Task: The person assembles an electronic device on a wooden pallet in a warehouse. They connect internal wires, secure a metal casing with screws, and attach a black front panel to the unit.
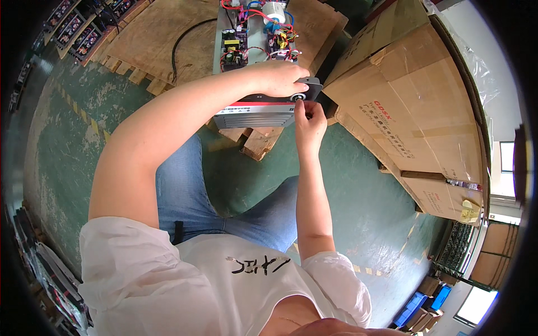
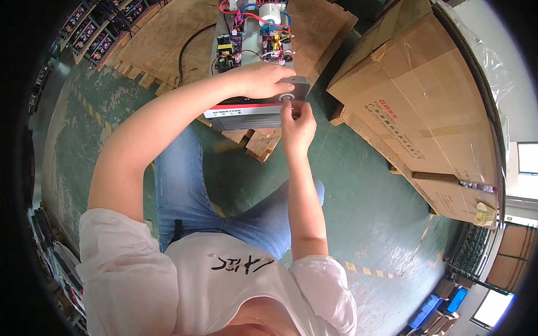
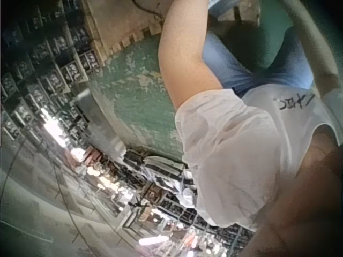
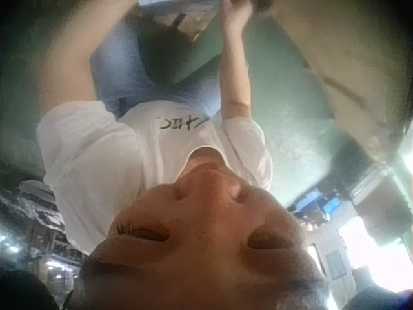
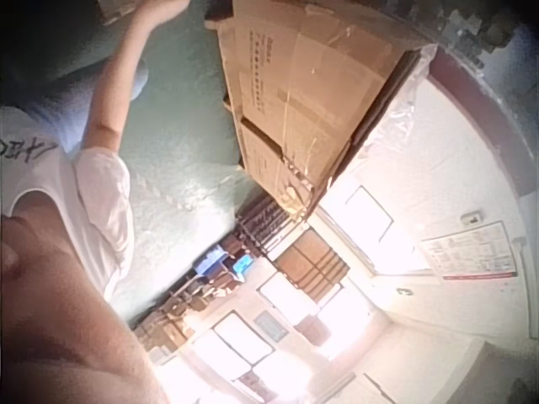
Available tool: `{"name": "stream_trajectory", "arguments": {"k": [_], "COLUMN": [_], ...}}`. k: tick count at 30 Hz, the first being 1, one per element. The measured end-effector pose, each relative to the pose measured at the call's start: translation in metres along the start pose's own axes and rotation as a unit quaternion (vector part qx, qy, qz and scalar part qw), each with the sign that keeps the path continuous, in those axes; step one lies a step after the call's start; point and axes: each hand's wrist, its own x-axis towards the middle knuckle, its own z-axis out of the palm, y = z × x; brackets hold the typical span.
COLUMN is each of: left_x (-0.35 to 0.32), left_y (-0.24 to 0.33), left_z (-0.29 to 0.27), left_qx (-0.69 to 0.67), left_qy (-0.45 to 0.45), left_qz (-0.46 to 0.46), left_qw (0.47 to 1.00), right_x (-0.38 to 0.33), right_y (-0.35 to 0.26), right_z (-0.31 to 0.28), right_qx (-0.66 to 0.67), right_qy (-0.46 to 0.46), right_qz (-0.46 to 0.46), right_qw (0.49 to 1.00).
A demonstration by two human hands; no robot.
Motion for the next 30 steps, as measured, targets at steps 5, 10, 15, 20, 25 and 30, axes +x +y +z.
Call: {"name": "stream_trajectory", "arguments": {"k": [5,10,15,20,25,30], "left_x": [-0.003,-0.003,-0.004,0.0,-0.005,-0.003], "left_y": [-0.001,0.011,0.009,0.01,0.004,0.007], "left_z": [0.0,-0.01,-0.01,-0.007,-0.003,-0.006], "left_qx": [-0.005,0.009,0.013,0.012,-0.001,0.008], "left_qy": [0.005,-0.055,-0.046,-0.046,-0.003,-0.02], "left_qz": [-0.002,-0.029,-0.026,-0.022,-0.017,-0.022], "left_qw": [1.0,0.998,0.999,0.999,1.0,1.0], "right_x": [0.001,0.003,0.003,0.012,0.01,0.005], "right_y": [-0.022,-0.017,-0.013,0.016,-0.003,-0.008], "right_z": [-0.004,-0.003,-0.001,-0.001,-0.015,-0.006], "right_qx": [-0.178,-0.238,-0.246,-0.025,0.353,0.287], "right_qy": [-0.008,0.002,-0.01,-0.083,-0.191,-0.146], "right_qz": [-0.061,-0.121,-0.12,0.024,0.291,0.245], "right_qw": [0.982,0.964,0.962,0.996,0.868,0.915]}}
